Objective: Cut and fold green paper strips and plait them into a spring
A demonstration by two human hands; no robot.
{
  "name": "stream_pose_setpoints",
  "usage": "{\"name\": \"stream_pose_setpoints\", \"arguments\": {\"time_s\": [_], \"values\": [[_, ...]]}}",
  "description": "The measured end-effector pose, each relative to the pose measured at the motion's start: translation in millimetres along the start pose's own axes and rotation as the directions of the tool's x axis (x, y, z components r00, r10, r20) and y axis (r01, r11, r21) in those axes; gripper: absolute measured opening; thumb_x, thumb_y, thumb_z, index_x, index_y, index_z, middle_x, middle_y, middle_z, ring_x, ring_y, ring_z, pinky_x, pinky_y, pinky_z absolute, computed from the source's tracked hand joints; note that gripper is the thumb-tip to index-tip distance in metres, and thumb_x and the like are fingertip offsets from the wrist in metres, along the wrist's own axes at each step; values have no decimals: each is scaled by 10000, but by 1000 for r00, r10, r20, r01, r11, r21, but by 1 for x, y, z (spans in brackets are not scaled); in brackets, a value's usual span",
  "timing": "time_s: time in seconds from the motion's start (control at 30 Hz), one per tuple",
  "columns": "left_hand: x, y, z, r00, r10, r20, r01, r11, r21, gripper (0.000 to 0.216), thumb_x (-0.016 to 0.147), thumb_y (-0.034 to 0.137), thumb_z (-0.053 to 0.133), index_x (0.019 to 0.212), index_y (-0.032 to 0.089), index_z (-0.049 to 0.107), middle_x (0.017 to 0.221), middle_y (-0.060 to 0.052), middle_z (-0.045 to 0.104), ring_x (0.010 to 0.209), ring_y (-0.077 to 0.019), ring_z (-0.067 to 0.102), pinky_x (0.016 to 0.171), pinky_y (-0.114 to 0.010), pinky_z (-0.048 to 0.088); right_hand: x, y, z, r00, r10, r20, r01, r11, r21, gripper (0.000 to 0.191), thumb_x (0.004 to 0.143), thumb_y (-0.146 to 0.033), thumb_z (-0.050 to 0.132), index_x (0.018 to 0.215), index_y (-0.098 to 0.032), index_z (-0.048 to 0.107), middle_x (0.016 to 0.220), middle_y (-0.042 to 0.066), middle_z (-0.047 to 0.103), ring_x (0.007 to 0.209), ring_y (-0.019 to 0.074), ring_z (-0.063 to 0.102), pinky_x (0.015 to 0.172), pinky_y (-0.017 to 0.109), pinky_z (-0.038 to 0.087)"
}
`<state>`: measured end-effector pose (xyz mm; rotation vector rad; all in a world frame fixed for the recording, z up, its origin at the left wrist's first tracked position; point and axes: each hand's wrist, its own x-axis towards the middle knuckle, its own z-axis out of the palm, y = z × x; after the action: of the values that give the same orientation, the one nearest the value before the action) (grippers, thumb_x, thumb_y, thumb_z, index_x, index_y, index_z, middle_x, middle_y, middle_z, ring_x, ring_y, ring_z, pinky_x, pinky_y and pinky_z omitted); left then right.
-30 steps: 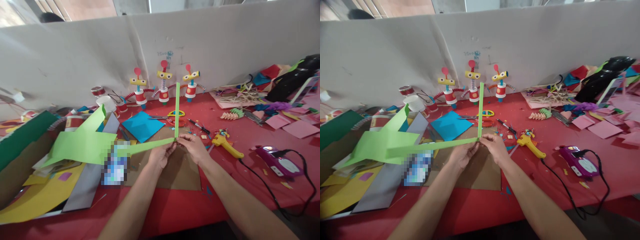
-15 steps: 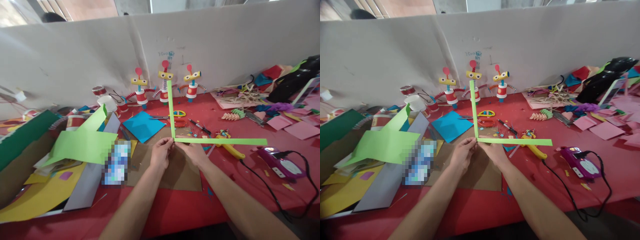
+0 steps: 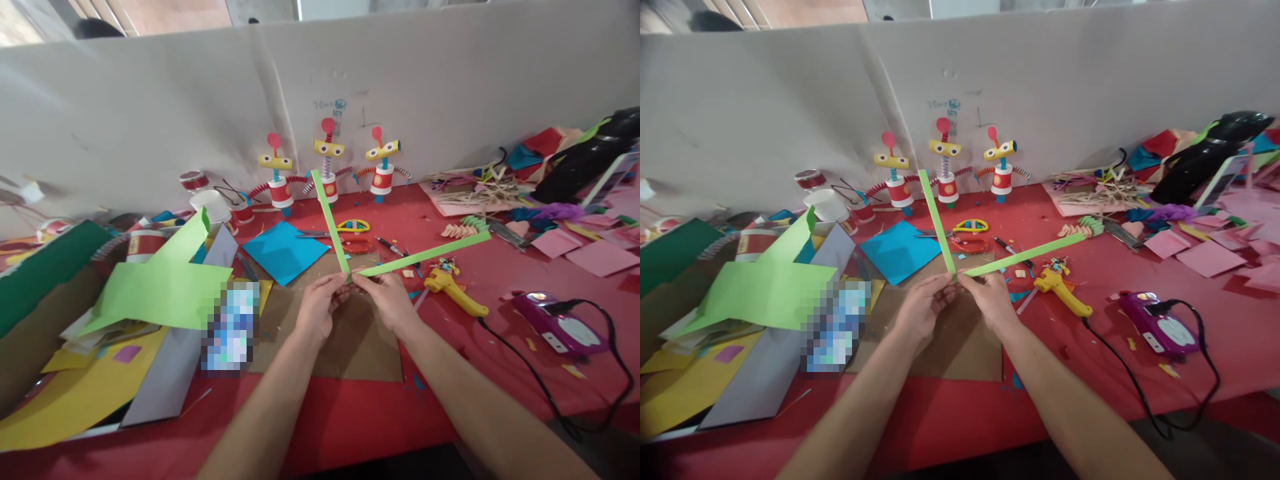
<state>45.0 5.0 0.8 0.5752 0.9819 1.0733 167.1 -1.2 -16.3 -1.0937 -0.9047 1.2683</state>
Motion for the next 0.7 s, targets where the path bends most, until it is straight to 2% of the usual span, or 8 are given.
{"name": "stream_pose_setpoints", "arguments": {"time_s": [0.17, 0.3, 0.57, 0.7], "values": [[1, 0, -1, 999, 34, -11, -34, 999, -7, 189, 566, 229, 768, 702, 120, 694, 662, -31, 664, 617, -78, 594, 606, -170, 454, 0, 0, 0, 1000, 15, -26, -13, 998, 56, 201, 626, -321, 722, 770, -185, 692, 689, 13, 686, 628, 144, 601, 646, 293, 472], [1, -2, -1, 1000, 13, -15, -13, 999, -37, 159, 571, 210, 763, 681, 134, 676, 655, -9, 647, 615, -69, 589, 593, -159, 450, 0, -1, 0, 999, -8, -37, 9, 1000, 20, 220, 629, -347, 712, 759, -171, 688, 679, 22, 678, 631, 146, 597, 630, 290, 465], [1, 12, -7, 989, -101, 107, 97, 994, 41, 85, 626, 117, 721, 695, 115, 672, 642, -20, 636, 570, -62, 573, 648, -189, 496, -1, -9, -1, 998, 32, -50, -36, 996, -79, 259, 604, -355, 726, 766, -162, 669, 635, 14, 657, 602, 146, 584, 601, 287, 450], [0, 16, -9, 983, -119, 140, 103, 988, 115, 98, 618, 130, 731, 703, 101, 691, 685, -61, 670, 632, -106, 616, 699, -232, 517, -1, -9, -3, 999, 7, -51, -12, 995, -97, 252, 604, -352, 732, 760, -176, 643, 590, -13, 625, 558, 128, 556, 556, 265, 426]]}}
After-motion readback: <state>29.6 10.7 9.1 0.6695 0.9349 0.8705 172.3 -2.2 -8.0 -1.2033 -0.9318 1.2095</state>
